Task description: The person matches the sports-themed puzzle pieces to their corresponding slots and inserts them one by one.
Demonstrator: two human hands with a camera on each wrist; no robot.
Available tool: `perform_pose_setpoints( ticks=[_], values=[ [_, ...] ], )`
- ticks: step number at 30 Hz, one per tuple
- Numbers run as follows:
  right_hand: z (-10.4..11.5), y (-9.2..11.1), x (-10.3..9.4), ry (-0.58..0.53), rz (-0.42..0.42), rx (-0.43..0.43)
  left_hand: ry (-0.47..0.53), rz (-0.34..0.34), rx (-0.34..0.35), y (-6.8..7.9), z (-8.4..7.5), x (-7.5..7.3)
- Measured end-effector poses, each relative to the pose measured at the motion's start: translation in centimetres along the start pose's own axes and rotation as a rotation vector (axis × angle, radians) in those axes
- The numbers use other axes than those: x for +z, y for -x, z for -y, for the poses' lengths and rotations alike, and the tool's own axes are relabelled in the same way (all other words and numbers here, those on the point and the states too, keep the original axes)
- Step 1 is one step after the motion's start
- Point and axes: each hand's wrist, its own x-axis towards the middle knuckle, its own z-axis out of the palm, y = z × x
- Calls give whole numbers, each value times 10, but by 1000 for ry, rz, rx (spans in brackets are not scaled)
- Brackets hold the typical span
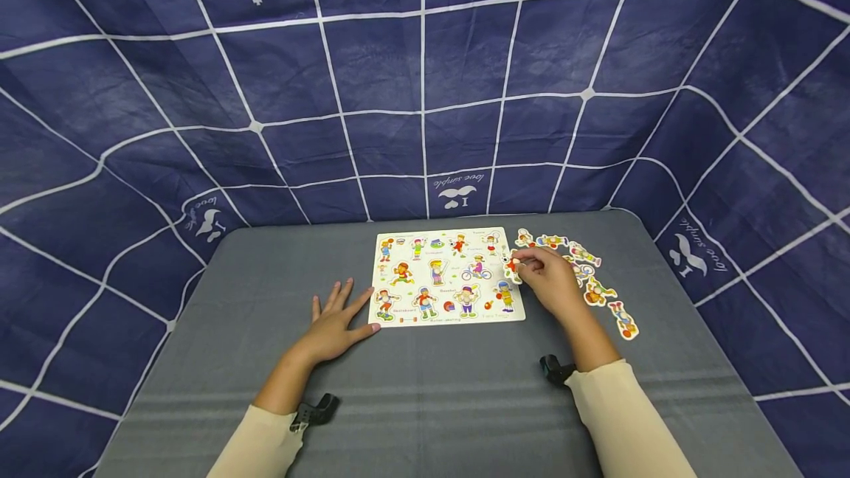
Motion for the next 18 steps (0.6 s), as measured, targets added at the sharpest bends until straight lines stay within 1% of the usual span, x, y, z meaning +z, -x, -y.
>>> perform_pose_setpoints(
  ticks=[3, 10, 18],
  values=[
    [1, -6, 3, 13, 24, -4, 7, -1, 0, 0, 0, 0],
    [4, -18, 12, 53, 47, -32, 11, -4, 3, 1, 2, 1],
    [10, -30, 23, 64, 55, -68, 13, -18, 17, -1, 4, 3]
  ],
)
